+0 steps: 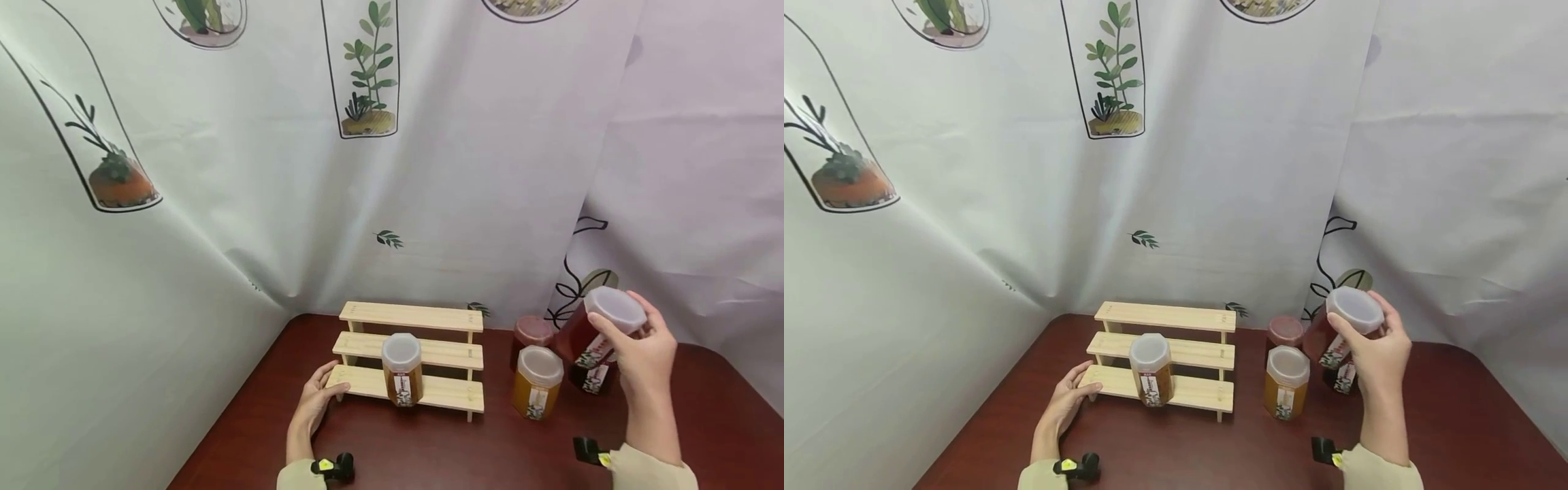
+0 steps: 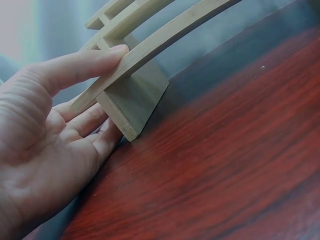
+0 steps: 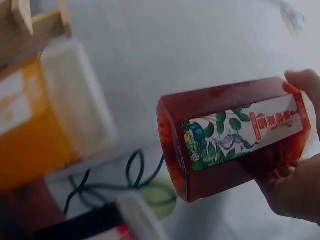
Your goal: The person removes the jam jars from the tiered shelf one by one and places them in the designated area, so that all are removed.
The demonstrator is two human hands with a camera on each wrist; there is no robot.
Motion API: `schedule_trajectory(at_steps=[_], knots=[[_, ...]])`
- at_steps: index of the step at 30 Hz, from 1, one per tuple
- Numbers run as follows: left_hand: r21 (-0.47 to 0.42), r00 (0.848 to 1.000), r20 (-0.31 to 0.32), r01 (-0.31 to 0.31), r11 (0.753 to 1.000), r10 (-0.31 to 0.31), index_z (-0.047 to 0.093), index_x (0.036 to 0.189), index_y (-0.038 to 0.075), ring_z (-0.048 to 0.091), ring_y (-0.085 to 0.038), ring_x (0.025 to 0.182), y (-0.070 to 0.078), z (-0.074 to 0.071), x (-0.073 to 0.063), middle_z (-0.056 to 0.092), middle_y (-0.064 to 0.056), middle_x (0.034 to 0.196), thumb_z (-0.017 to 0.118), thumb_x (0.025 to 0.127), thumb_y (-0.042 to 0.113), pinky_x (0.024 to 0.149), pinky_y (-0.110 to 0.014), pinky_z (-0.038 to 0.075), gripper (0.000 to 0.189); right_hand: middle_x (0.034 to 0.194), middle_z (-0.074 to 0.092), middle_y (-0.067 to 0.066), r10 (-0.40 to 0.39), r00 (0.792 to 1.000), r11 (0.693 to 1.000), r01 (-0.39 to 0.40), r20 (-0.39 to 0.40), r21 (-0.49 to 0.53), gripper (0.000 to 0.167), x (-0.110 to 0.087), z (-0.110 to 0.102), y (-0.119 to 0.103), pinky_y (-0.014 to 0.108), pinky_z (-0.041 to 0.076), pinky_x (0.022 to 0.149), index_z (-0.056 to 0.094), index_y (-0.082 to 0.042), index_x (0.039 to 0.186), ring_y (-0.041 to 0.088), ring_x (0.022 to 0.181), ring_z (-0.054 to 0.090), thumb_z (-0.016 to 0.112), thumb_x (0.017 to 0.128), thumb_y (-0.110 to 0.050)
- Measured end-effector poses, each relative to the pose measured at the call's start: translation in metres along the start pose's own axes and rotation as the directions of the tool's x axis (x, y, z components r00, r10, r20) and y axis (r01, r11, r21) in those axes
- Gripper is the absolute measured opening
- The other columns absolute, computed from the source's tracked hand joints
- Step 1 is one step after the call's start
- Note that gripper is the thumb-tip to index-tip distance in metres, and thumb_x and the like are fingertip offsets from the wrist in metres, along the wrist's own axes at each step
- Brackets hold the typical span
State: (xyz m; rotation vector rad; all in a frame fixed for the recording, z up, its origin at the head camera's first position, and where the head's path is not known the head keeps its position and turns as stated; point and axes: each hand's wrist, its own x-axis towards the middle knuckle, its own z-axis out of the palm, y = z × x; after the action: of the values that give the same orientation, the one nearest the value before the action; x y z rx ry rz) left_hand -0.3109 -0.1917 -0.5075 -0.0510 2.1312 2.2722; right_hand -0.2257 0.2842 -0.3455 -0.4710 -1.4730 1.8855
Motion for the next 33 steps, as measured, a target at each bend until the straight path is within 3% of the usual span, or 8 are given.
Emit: schedule_trajectory(at_steps=[7, 12, 17, 23, 26, 30, 33], knots=[[-0.004, 1.000, 0.021, 0.002, 1.000, -0.001, 0.034, 0.147, -0.003, 0.058, -0.002, 0.097, -0.002, 0.002, -0.001, 0.041, -0.027, 0.148, 0.071, 0.081, -0.002, 0.080, -0.016, 0.048, 0.076, 0.109, 0.053, -0.009, 0.091, 0.988, 0.992, -0.080, -0.121, 0.093, 0.062, 0.006, -0.026, 0.024, 0.004, 0.046, 0.066, 0.061, -0.019, 0.124, 0.002, 0.098, 0.051, 0.078, 0.072, 0.009], [0.000, 1.000, 0.009, 0.003, 1.000, -0.003, 0.034, 0.147, -0.002, 0.058, -0.002, 0.098, -0.002, 0.001, -0.002, 0.042, -0.026, 0.148, 0.071, 0.081, -0.002, 0.081, -0.015, 0.048, 0.075, 0.105, 0.054, -0.012, 0.118, 0.987, 0.993, -0.119, -0.110, 0.002, 0.064, 0.010, -0.037, 0.037, 0.003, 0.045, 0.066, 0.060, -0.019, 0.127, -0.002, 0.093, 0.051, 0.080, 0.071, 0.006], [0.000, 1.000, -0.001, 0.001, 1.000, -0.001, 0.035, 0.146, -0.002, 0.058, -0.003, 0.097, 0.000, -0.001, -0.001, 0.042, -0.026, 0.147, 0.071, 0.081, -0.003, 0.080, -0.016, 0.048, 0.075, 0.094, 0.058, -0.023, 0.125, 0.992, 0.988, -0.123, 0.021, -0.096, 0.063, 0.018, -0.056, 0.054, 0.002, 0.042, 0.068, 0.060, -0.025, 0.125, -0.010, 0.086, 0.053, 0.080, 0.073, 0.004], [0.017, 1.000, -0.006, 0.011, 1.000, -0.011, 0.035, 0.147, -0.001, 0.058, -0.001, 0.097, 0.001, -0.002, -0.003, 0.041, -0.026, 0.149, 0.071, 0.082, -0.002, 0.080, -0.014, 0.047, 0.074, 0.089, 0.069, -0.021, 0.005, 0.976, 0.998, -0.019, 0.216, 0.063, 0.058, 0.033, -0.091, 0.089, 0.007, 0.045, 0.070, 0.067, -0.030, 0.113, -0.008, 0.084, 0.059, 0.070, 0.076, 0.015], [0.027, 1.000, -0.005, 0.014, 1.000, -0.014, 0.034, 0.147, -0.001, 0.058, 0.000, 0.097, 0.001, -0.004, -0.002, 0.040, -0.026, 0.149, 0.070, 0.083, -0.001, 0.081, -0.013, 0.047, 0.074, 0.091, 0.069, -0.021, -0.014, 0.944, 0.999, 0.000, 0.328, 0.042, 0.060, 0.032, -0.100, 0.101, 0.009, 0.046, 0.069, 0.064, -0.031, 0.114, -0.007, 0.083, 0.061, 0.067, 0.077, 0.016], [0.031, 1.000, -0.009, 0.018, 0.999, -0.018, 0.034, 0.147, 0.000, 0.058, 0.002, 0.096, 0.001, -0.004, 0.000, 0.040, -0.025, 0.149, 0.070, 0.083, -0.001, 0.082, -0.012, 0.046, 0.074, 0.095, 0.065, -0.023, 0.034, 0.885, 0.999, -0.010, 0.464, -0.053, 0.061, 0.027, -0.104, 0.105, 0.010, 0.045, 0.072, 0.056, -0.035, 0.118, -0.008, 0.087, 0.058, 0.065, 0.080, 0.013], [0.017, 1.000, -0.002, 0.020, 1.000, -0.020, 0.034, 0.147, 0.000, 0.059, 0.002, 0.096, 0.001, -0.002, 0.001, 0.040, -0.026, 0.149, 0.070, 0.083, -0.001, 0.082, -0.012, 0.047, 0.074, 0.098, 0.062, -0.025, 0.057, 0.858, 0.994, 0.000, 0.511, -0.112, 0.062, 0.026, -0.104, 0.105, 0.009, 0.044, 0.073, 0.051, -0.035, 0.120, -0.009, 0.089, 0.056, 0.065, 0.082, 0.011]])
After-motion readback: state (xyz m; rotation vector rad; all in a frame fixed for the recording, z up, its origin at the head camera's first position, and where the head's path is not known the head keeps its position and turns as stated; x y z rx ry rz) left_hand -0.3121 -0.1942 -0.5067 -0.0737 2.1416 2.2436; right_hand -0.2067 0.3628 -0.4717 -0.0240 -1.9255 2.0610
